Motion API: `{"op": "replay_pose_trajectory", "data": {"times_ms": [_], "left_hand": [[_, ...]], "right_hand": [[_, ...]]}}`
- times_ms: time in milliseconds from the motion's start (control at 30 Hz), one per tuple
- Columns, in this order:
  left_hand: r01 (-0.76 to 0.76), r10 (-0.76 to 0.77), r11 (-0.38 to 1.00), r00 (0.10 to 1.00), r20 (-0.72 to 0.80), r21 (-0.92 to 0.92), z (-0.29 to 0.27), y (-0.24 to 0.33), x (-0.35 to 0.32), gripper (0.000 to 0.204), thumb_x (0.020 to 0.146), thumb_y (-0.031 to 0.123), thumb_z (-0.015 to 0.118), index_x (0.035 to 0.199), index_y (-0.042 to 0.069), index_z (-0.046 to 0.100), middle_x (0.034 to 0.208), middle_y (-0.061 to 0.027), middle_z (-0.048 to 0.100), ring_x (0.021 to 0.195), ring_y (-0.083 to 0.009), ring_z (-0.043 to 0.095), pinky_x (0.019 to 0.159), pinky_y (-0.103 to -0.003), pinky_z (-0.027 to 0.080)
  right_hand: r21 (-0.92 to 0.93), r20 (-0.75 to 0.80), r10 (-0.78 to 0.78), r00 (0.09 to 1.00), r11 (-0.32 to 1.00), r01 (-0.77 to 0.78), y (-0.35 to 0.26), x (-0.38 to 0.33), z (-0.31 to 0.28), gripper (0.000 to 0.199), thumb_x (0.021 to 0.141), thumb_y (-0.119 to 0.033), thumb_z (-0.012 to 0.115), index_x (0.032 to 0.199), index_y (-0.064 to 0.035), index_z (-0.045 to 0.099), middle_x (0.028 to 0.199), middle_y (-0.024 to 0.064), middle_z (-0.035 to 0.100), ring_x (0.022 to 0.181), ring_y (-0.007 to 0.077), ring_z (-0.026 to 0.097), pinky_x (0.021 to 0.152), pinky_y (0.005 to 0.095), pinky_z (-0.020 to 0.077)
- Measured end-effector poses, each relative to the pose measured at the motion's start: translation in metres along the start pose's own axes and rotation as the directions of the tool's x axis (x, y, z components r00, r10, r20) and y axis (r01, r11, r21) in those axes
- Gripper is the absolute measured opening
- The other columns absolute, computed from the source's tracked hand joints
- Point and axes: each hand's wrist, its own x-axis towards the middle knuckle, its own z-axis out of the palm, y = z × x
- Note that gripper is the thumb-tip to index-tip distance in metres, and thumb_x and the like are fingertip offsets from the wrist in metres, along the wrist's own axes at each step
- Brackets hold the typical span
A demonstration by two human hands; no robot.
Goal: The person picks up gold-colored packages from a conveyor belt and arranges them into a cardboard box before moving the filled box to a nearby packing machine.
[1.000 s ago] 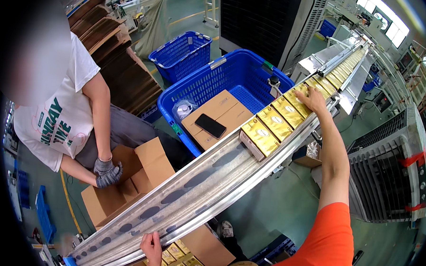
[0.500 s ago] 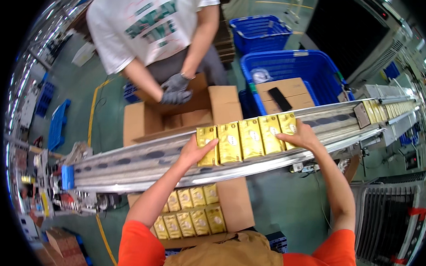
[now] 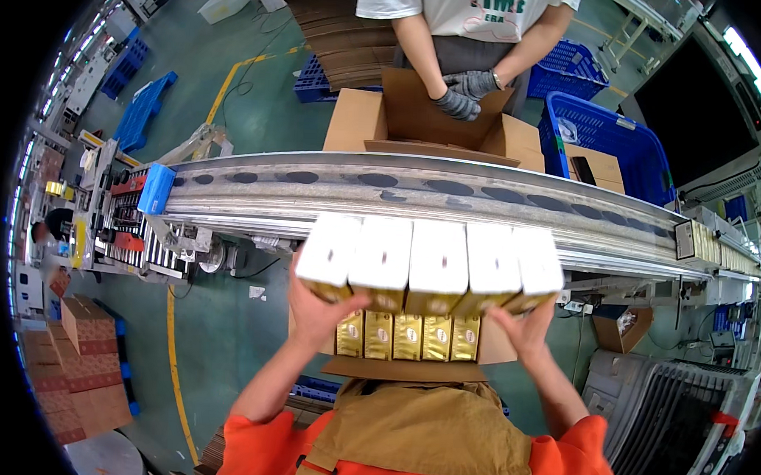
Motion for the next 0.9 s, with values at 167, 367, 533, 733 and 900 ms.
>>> {"op": "replay_pose_trajectory", "data": {"times_ms": [167,367,533,733,900], "left_hand": [[0.388,-0.417,0.903,0.896,0.155,0.187,0.021,-0.087,-0.068,0.094,0.07,0.046,0.076,0.131,-0.006,0.028,0.12,-0.0258,0.05,0.11,-0.0341,0.054,0.092,-0.038,0.045],[0.24,-0.579,0.699,0.743,0.337,0.673,0.064,-0.133,-0.034,0.09,0.085,0.05,0.056,0.138,-0.013,0.019,0.114,-0.0283,0.048,0.105,-0.039,0.049,0.092,-0.046,0.041],[-0.34,-0.22,0.593,0.803,0.553,0.73,0.018,-0.139,-0.079,0.071,0.084,0.048,0.057,0.135,0.0,0.041,0.129,-0.0199,0.041,0.124,-0.036,0.032,0.1,-0.053,0.029],[-0.119,-0.107,0.641,0.964,0.242,0.759,-0.035,-0.142,-0.089,0.077,0.077,0.052,0.066,0.137,0.01,0.041,0.14,-0.0219,0.032,0.135,-0.0423,0.019,0.105,-0.055,0.025],[0.586,-0.694,0.718,0.644,0.322,0.375,-0.087,-0.118,-0.094,0.096,0.065,0.045,0.078,0.137,0.0,0.033,0.139,-0.0262,0.031,0.13,-0.0389,0.031,0.106,-0.043,0.029]], "right_hand": [[0.022,0.285,0.283,0.916,0.953,-0.302,0.03,-0.061,0.064,0.074,0.074,-0.031,0.077,0.123,0.005,0.036,0.106,0.0212,0.054,0.098,0.0292,0.057,0.081,0.0382,0.0485],[-0.585,0.471,0.415,0.779,0.807,-0.076,0.118,-0.025,0.114,0.05,0.076,-0.046,0.069,0.081,0.002,0.057,0.082,0.0188,0.062,0.072,0.0334,0.061,0.061,0.0423,0.0502],[-0.714,0.112,0.249,0.962,0.694,-0.097,0.097,-0.034,0.056,0.084,0.059,-0.059,0.076,0.112,0.0006,0.051,0.104,0.0183,0.058,0.103,0.0357,0.053,0.087,0.0458,0.0438],[-0.456,0.328,0.802,0.499,0.598,-0.66,0.133,-0.11,-0.021,0.099,0.061,-0.045,0.082,0.133,0.0044,0.037,0.13,0.0278,0.047,0.118,0.0364,0.051,0.087,0.0382,0.049],[-0.268,0.659,0.329,0.677,0.943,-0.197,-0.004,-0.105,-0.018,0.113,0.061,-0.039,0.084,0.146,-0.0063,0.017,0.142,0.0212,0.035,0.13,0.0384,0.035,0.102,0.0409,0.0382]]}}
